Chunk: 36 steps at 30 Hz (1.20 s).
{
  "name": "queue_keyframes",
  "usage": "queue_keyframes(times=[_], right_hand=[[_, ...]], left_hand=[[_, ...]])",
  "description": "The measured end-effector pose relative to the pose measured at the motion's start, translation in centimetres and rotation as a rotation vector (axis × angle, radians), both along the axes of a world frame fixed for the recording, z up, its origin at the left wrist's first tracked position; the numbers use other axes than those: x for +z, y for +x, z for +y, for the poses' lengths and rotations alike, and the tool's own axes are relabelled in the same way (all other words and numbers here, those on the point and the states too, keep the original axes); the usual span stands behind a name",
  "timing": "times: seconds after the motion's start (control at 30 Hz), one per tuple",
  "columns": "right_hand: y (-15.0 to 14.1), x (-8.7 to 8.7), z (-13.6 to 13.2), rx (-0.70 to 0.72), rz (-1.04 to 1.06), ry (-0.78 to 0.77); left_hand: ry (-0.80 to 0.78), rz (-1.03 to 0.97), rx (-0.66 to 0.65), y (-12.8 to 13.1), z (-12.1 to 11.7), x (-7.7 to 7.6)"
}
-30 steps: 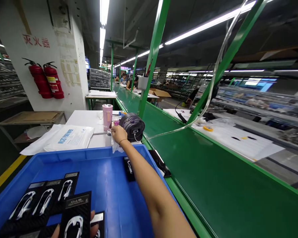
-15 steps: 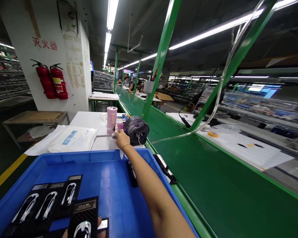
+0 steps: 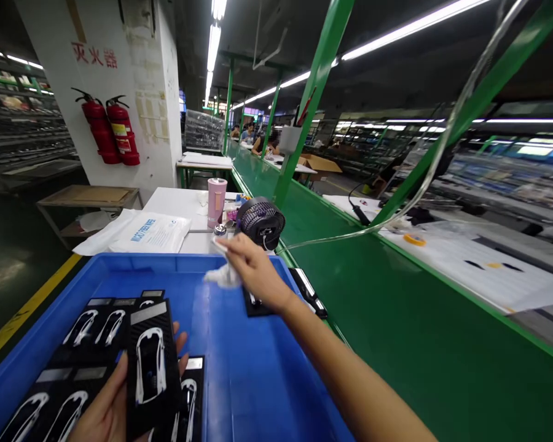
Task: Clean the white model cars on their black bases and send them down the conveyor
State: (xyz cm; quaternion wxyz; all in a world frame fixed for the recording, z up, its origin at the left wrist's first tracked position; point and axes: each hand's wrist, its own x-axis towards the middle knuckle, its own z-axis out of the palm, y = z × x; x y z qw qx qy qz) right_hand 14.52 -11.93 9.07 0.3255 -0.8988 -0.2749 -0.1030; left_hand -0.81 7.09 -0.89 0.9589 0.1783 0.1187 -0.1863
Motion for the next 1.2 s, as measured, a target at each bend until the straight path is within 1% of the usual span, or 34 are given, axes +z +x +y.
queue_keyframes(times=[0.03, 0.07, 0.1, 0.17, 0.2, 0.27, 0.4, 0.47, 0.53, 0.6, 0.67, 0.73, 0.83, 0.9, 0.97, 1.0, 1.03, 1.13, 1.2], right_hand=[[-2.5, -0.2, -0.6, 0.078, 0.007, 0.034], [-4.8, -0.5, -1.2, 0.207, -0.013, 0.135], [-6.9, -0.9, -1.7, 0.275, 0.001, 0.180], [-10.0, -1.7, -2.2, 0.323, 0.039, 0.211], [-11.0, -2.1, -2.4, 0.328, 0.058, 0.211], [-12.2, -2.8, -2.4, 0.337, 0.065, 0.216], [-12.8, -3.8, -2.2, 0.356, 0.014, 0.202], [-13.2, -4.1, -2.2, 0.325, -0.021, 0.134], [-13.6, -4.2, -2.5, 0.302, -0.050, 0.046], [-13.9, -4.4, -3.0, 0.328, -0.052, -0.026], [-14.0, -4.5, -3.6, 0.359, -0.053, -0.057], [-13.9, -4.7, -4.0, 0.322, -0.091, -0.033], [-13.7, -4.7, -3.9, 0.232, -0.165, -0.011], [-13.7, -4.5, -3.8, 0.255, -0.168, -0.063], [-13.8, -4.4, -4.0, 0.315, -0.145, -0.090], [-13.9, -4.4, -4.2, 0.336, -0.123, -0.065], [-13.9, -4.4, -4.4, 0.341, -0.099, -0.008], [-13.8, -4.8, -5.2, 0.260, 0.002, 0.251], [-13.9, -5.1, -5.3, 0.219, 0.072, 0.366]], left_hand=[[0.020, -0.001, 0.012, -0.1, -0.3, 0.2], [0.052, 0.016, 0.027, -0.2, -0.7, 0.3], [0.089, 0.038, 0.046, -0.3, -1.2, 0.5], [0.166, 0.078, 0.086, -0.6, -2.2, 0.7], [0.207, 0.095, 0.105, -0.8, -2.7, 0.8], [0.291, 0.129, 0.132, -1.2, -3.7, 0.9], [0.410, 0.184, 0.181, -1.8, -5.5, 2.1], [0.444, 0.195, 0.198, -1.9, -6.2, 2.8], [0.457, 0.196, 0.201, -2.0, -6.6, 3.2], [0.436, 0.173, 0.187, -2.0, -6.9, 3.2], [0.408, 0.141, 0.166, -2.0, -7.1, 3.0], [0.385, 0.130, 0.155, -2.0, -7.3, 2.9], [0.368, 0.171, 0.165, -2.0, -7.6, 2.8], [0.361, 0.168, 0.166, -1.9, -7.7, 2.8], [0.360, 0.118, 0.154, -1.8, -7.5, 2.5], [0.362, 0.089, 0.147, -1.8, -7.3, 2.4], [0.369, 0.065, 0.144, -1.8, -7.2, 2.2], [0.395, 0.068, 0.139, -1.7, -6.9, 1.9], [0.394, 0.080, 0.130, -1.6, -6.9, 1.9]])
